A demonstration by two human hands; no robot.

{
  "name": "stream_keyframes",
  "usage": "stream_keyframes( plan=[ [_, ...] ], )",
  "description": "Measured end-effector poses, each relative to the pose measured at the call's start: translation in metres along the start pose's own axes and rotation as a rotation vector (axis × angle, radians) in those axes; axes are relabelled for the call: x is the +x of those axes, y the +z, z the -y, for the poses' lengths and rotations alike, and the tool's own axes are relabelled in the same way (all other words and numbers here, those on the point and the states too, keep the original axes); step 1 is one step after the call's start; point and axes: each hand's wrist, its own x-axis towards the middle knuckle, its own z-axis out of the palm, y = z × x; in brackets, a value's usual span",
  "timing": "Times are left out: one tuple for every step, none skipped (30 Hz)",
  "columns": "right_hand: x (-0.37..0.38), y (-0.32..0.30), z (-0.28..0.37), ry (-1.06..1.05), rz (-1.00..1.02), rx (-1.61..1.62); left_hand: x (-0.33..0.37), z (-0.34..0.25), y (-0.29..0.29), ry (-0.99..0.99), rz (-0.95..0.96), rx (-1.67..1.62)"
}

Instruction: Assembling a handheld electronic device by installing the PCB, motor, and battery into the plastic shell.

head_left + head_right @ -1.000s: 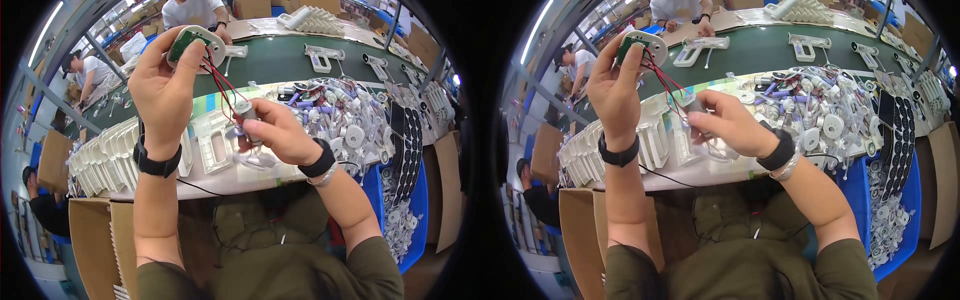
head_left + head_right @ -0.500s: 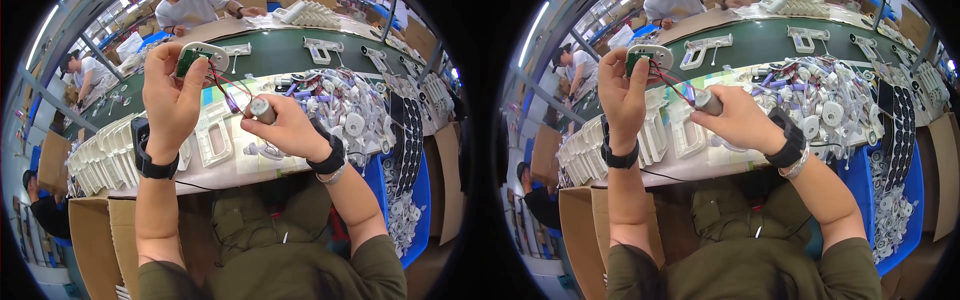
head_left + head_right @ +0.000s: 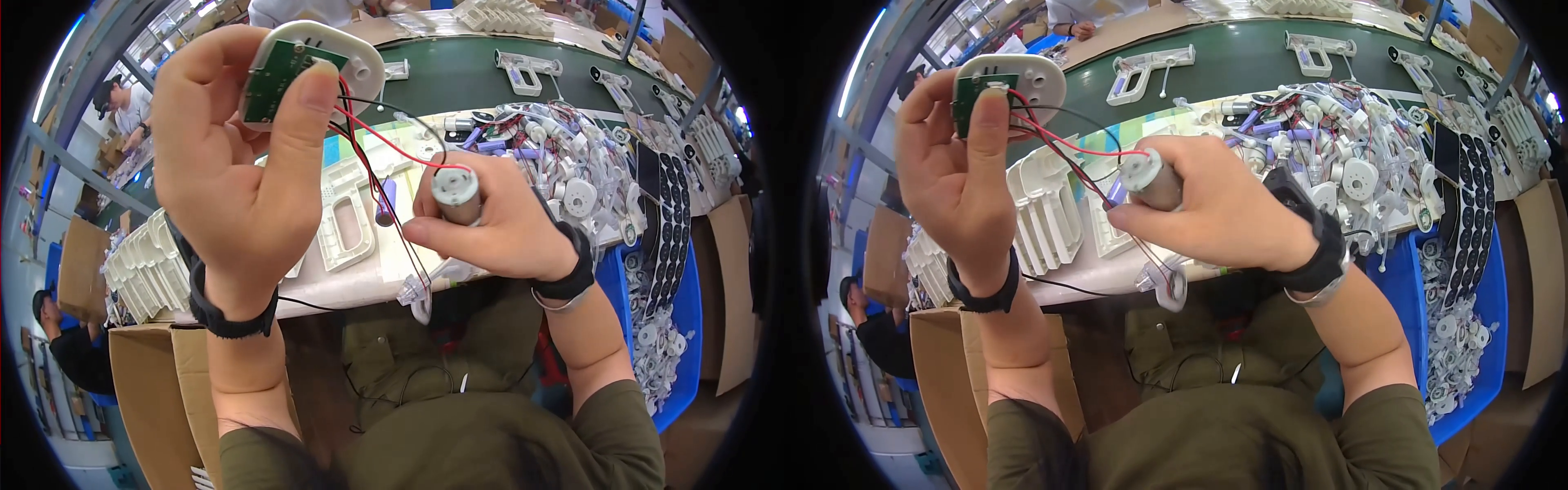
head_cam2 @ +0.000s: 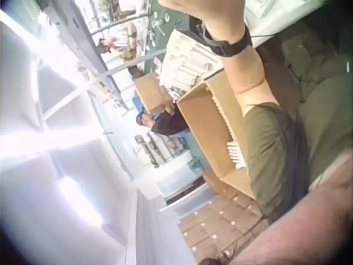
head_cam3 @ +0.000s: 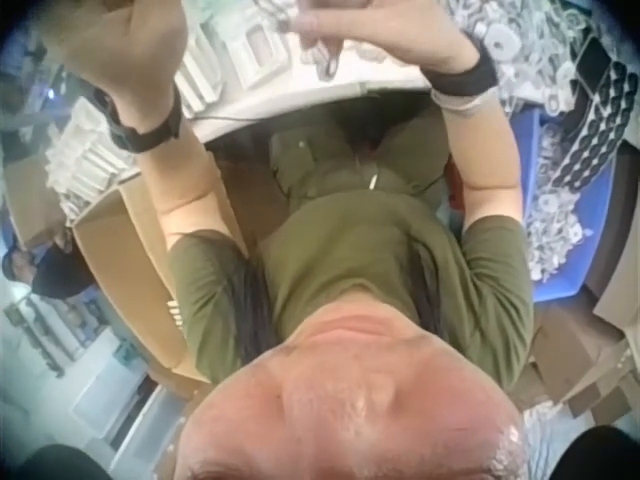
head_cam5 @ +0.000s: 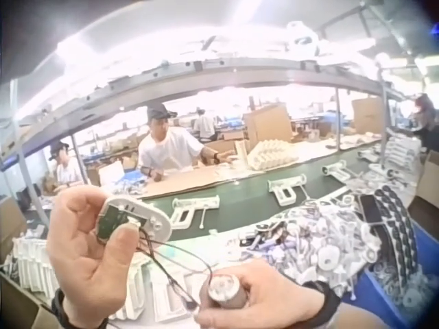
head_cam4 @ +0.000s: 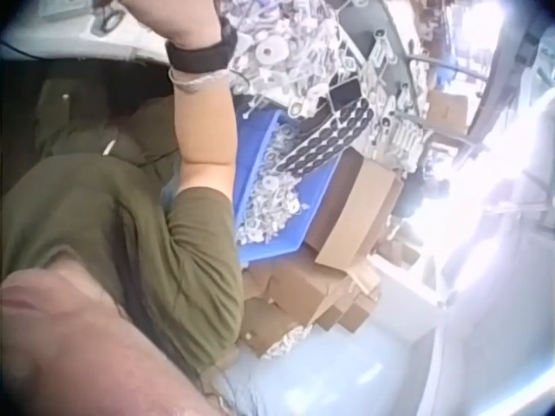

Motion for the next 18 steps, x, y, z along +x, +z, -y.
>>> stream_keyframes(
  plan=[
    [-0.001,0.002,0.000,-0.058,-0.012,-0.052,0.000,-0.003,0.000,-0.018,-0.024,-0.017],
    [-0.001,0.004,-0.001,-0.115,-0.024,-0.104,0.000,-0.005,0.001,-0.035,-0.049,-0.034],
    [-0.003,0.008,-0.004,-0.090,0.023,-0.029,0.001,-0.008,0.002,-0.033,-0.059,-0.044],
    [-0.004,0.011,-0.007,-0.062,0.069,0.046,0.001,-0.012,0.003,-0.037,-0.056,-0.046],
    [-0.007,0.012,-0.004,0.064,0.134,0.145,0.001,-0.018,0.004,-0.062,-0.040,0.107],
    [-0.008,0.014,-0.006,0.070,0.132,0.147,0.000,-0.022,0.005,-0.087,-0.023,0.259],
    [-0.009,0.018,-0.009,0.028,0.064,0.061,-0.001,-0.026,0.005,-0.091,-0.022,0.263],
    [-0.011,0.020,-0.010,-0.014,-0.004,-0.026,-0.003,-0.028,0.006,-0.080,-0.023,0.253],
    [-0.012,0.019,-0.005,0.058,-0.017,-0.064,-0.004,-0.031,0.006,-0.070,-0.024,0.242],
    [-0.014,0.020,-0.004,0.062,-0.015,-0.063,-0.006,-0.035,0.007,-0.074,-0.024,0.241],
    [-0.018,0.021,-0.004,-0.033,-0.076,-0.076,-0.007,-0.040,0.007,-0.084,-0.018,0.273],
    [-0.020,0.021,-0.004,-0.127,-0.137,-0.089,-0.009,-0.041,0.007,-0.094,-0.012,0.305],
    [-0.020,0.019,-0.007,-0.246,-0.130,-0.193,-0.010,-0.041,0.009,-0.097,-0.010,0.300],
    [-0.019,0.019,-0.011,-0.241,-0.131,-0.196,-0.012,-0.039,0.011,-0.065,-0.033,0.212],
    [-0.019,0.020,-0.014,-0.336,-0.227,-0.297,-0.013,-0.039,0.013,-0.033,-0.056,0.124],
    [-0.017,0.020,-0.016,-0.432,-0.321,-0.398,-0.013,-0.039,0.015,-0.035,-0.056,0.118],
    [-0.015,0.017,-0.018,-0.472,-0.350,-0.525,-0.012,-0.039,0.018,-0.019,-0.063,0.055],
    [-0.015,0.016,-0.020,-0.467,-0.350,-0.531,-0.011,-0.040,0.020,-0.001,-0.070,-0.007]
  ],
)
